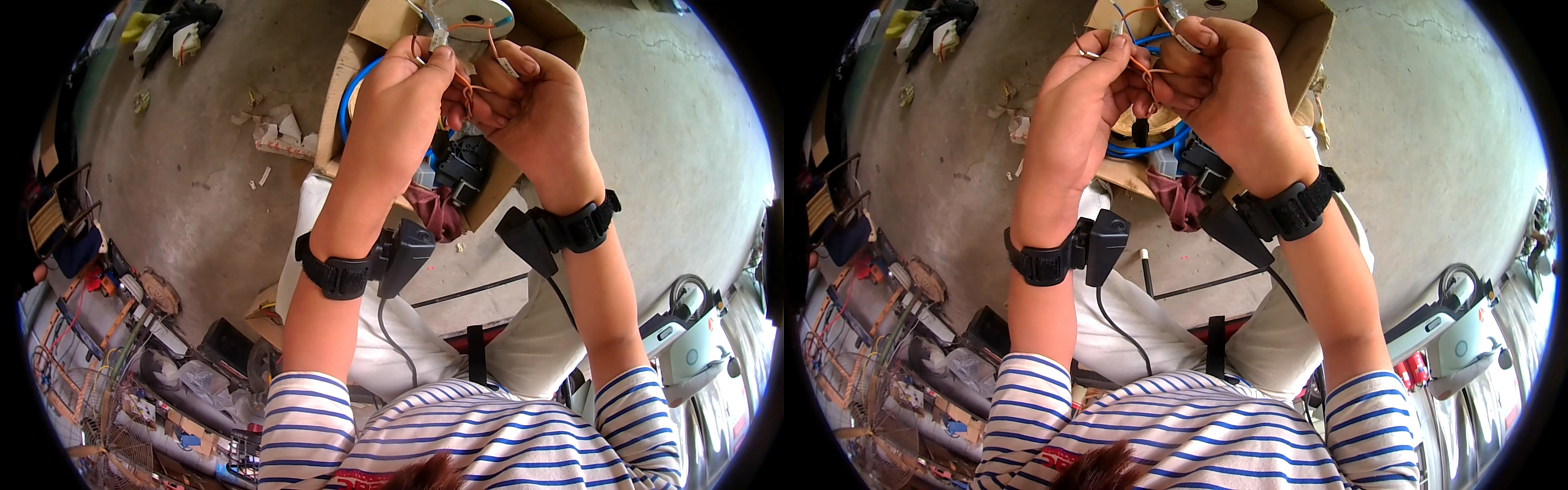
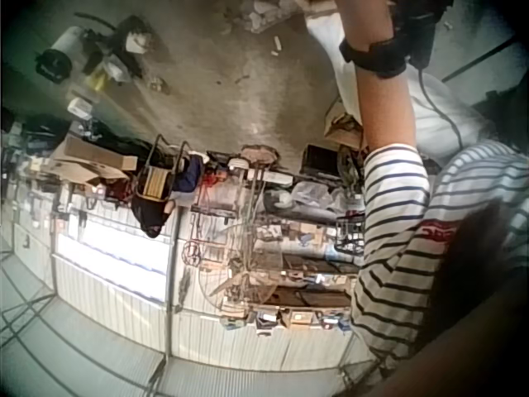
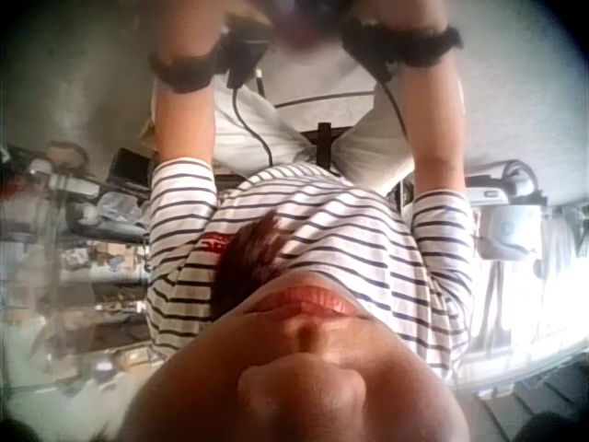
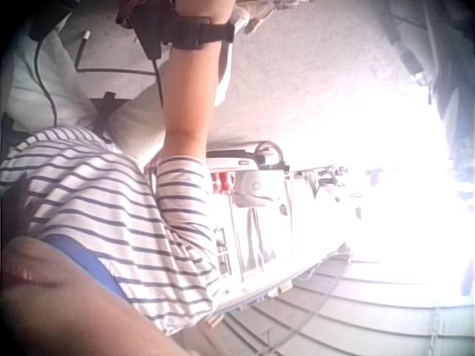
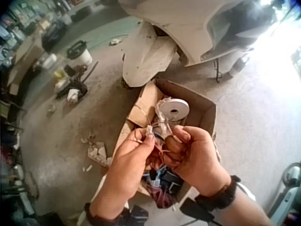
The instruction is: The person wires a small connector by hand, inserting wires into the housing and using a cloth to wipe down components.
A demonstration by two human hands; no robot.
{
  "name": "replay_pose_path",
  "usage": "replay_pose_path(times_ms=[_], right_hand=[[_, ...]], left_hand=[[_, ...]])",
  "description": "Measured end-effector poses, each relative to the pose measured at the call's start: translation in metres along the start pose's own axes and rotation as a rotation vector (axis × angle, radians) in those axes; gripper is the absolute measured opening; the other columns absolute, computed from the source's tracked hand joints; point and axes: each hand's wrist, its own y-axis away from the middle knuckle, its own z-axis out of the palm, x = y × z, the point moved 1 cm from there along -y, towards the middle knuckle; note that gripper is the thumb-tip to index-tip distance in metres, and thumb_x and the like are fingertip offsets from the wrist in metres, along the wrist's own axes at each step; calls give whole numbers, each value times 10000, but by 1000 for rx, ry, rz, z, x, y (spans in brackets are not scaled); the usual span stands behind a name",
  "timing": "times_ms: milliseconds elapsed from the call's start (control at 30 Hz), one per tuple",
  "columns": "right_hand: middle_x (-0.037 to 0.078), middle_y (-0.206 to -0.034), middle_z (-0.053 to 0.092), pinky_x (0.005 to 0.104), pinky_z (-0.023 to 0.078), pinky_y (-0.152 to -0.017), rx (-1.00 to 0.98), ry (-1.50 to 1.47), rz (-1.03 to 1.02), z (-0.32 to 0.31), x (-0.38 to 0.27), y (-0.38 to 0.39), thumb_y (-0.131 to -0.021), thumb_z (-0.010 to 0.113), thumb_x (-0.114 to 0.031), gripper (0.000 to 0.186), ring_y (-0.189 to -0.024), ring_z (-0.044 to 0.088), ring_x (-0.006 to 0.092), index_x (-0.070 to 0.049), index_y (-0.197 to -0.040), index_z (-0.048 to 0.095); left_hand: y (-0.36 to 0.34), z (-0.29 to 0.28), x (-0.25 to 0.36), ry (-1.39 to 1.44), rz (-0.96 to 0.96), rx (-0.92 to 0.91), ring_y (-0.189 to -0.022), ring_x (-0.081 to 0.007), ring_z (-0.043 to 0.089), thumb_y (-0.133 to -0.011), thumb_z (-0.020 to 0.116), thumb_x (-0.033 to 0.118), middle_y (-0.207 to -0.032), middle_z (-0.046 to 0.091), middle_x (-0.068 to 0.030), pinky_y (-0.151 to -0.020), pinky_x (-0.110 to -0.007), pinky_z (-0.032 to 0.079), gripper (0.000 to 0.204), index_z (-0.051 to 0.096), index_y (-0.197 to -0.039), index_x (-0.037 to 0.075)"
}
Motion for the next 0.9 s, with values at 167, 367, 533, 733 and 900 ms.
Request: replay_pose_path(times_ms=[167,367,533,733,900], right_hand=[[-34,-510,196,238,250,-448,68,7,9,3,1,1,-797,338,-109,248,-455,162,96,-147,-559,282],[-30,-493,179,246,263,-452,15,-19,21,3,1,2,-808,309,-129,269,-437,178,115,-159,-543,267],[-22,-482,173,249,227,-441,-6,-5,10,6,3,3,-816,296,-145,283,-433,178,126,-167,-536,259],[-22,-484,149,261,189,-450,-101,-33,20,1,2,3,-832,293,-140,302,-459,130,122,-173,-534,267],[-25,-480,139,259,185,-450,-116,-67,25,2,2,4,-835,294,-146,311,-453,119,119,-177,-526,267]], left_hand=[[1,2,0,79,-15,-11,-548,-80,482,-907,433,142,-691,554,-40,-525,-205,382,139,462,-907,7],[2,-2,-1,146,-54,-36,-659,-124,543,-917,447,167,-797,560,-43,-571,-220,362,141,490,-892,35],[1,-10,0,325,-107,-124,-659,-136,562,-905,465,148,-827,578,-48,-547,-212,361,115,504,-891,40],[0,-13,-1,410,-162,-169,-661,-132,566,-895,484,147,-840,582,-47,-559,-209,406,106,518,-873,49],[4,-7,8,422,-225,-44,-597,-139,533,-905,437,130,-756,551,-59,-537,-213,359,137,493,-839,24]])
